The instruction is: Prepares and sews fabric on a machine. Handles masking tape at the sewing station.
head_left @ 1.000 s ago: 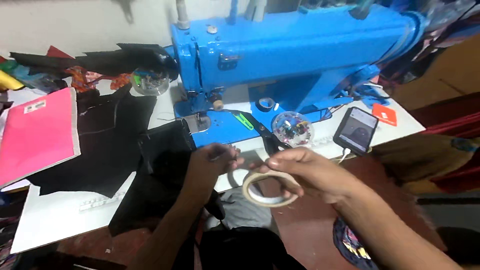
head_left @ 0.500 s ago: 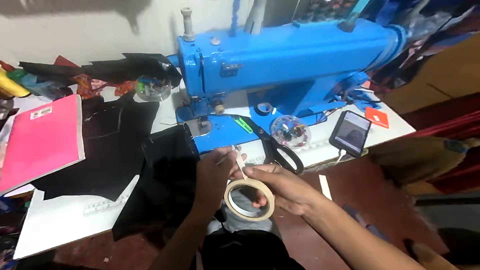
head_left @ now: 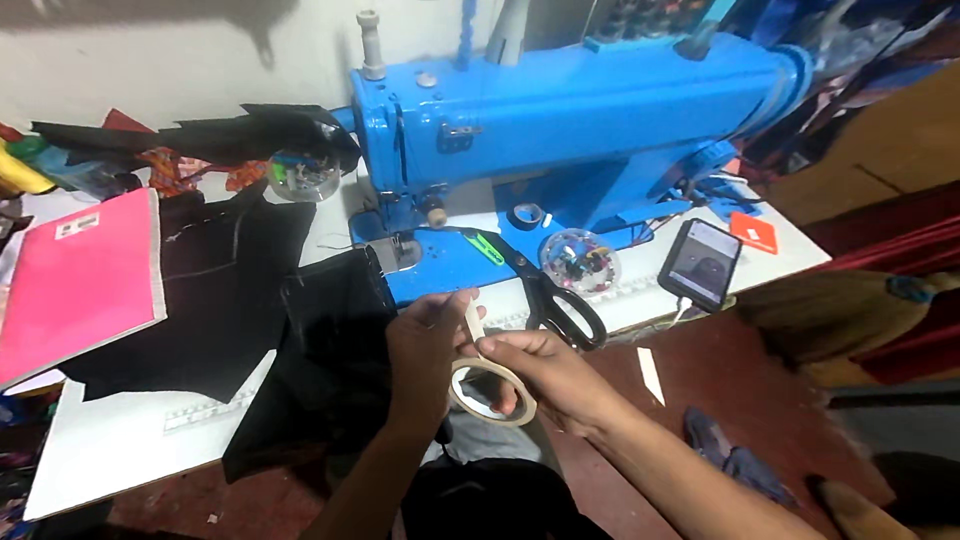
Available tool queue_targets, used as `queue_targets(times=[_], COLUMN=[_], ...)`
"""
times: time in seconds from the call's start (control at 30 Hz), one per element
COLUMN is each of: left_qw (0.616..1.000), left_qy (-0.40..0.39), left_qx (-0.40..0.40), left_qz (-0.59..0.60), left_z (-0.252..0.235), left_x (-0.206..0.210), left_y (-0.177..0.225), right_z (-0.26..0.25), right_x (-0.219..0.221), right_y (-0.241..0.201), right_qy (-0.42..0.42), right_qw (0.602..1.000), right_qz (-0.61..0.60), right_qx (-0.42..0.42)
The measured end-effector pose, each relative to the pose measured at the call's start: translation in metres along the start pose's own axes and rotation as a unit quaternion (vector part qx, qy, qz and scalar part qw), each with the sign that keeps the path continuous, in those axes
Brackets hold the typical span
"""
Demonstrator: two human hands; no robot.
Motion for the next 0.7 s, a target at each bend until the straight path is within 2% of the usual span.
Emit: queue_targets(times=[0.13,0.3,0.53,0.7], left_qw=[0.999,0.999,0.996,0.993], left_qy=[0.024,0.024,0.014,0.012], left_qx=[-0.015,0.027,0.083,0.118], left_qz=[0.034,-0.003,-0.035,-0.018], left_z=[0.005,0.004,0.004,0.006], left_x=[0.002,0.0,-0.001,0.0], left_y=[0.003,0.012,0.018,0.023], right_z=[-0.003,-0.005,-0.01,-0.015], right_x=[-0.002,-0.005,-0.004,0.004], right_y=[-0.012,-0.025,-0.038,-0.044], right_qy=[0.051,0.094,0.097,0.073], right_qw=[0.991,0.962,0.933,0.949], right_qz=[0.079,0.176,0.255,0.195], right_qx=[-0.099,-0.188,-0.234,-0.238])
Point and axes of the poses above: each hand's wrist, its own z-axis away from the middle knuckle, its own x-axis out of the palm, y = z × x, the point moved 8 cm from there along -z, towards the middle knuckle, and after that the axes turned 2 degrees about x, right-handed, at the moved point
